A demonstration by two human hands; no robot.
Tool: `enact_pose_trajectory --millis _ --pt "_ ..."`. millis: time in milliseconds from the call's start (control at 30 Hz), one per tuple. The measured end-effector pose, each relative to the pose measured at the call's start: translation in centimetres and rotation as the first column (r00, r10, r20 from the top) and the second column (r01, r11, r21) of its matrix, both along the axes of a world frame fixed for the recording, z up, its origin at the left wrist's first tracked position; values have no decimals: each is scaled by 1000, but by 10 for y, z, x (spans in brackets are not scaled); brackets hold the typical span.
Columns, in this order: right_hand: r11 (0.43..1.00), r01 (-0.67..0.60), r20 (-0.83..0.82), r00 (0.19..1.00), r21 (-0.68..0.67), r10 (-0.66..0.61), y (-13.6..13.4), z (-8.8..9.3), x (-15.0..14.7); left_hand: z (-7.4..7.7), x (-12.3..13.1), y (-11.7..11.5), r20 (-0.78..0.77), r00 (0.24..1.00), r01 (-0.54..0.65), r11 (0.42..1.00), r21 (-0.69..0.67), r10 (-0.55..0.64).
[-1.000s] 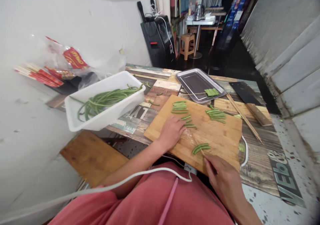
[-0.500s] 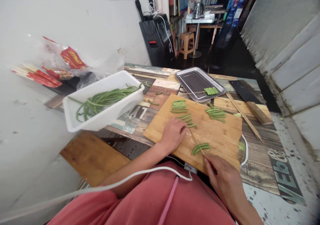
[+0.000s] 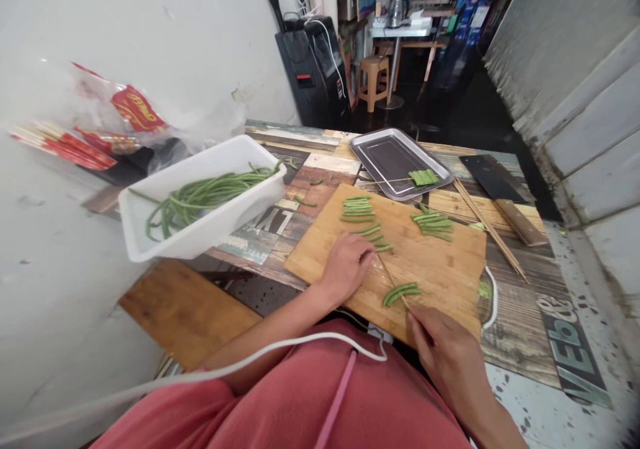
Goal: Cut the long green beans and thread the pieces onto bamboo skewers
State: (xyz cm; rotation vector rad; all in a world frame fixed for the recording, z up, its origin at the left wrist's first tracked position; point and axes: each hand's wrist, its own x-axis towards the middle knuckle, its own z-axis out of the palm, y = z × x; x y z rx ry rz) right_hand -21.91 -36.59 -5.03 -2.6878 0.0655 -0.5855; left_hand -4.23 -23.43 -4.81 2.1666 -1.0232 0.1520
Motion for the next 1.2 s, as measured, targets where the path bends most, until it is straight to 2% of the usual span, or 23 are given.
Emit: enact_pose_trajectory --millis 467,700,867,1200 --pt "1000 16 -1 1000 -10 -16 0 1 1 -4 0 0 -29 1000 1 999 -44 -2" --pt "1000 8 -12 1000 6 -8 0 0 -1 -1 -3 -1 -4 999 -36 999 16 36" --pt "1000 12 3 1000 1 -12 0 0 0 -2 -2 -1 -30 999 -29 999 -15 28" --pt "1000 -2 17 1000 -22 2 0 0 0 -6 -2 -2 12 999 -41 999 -27 41"
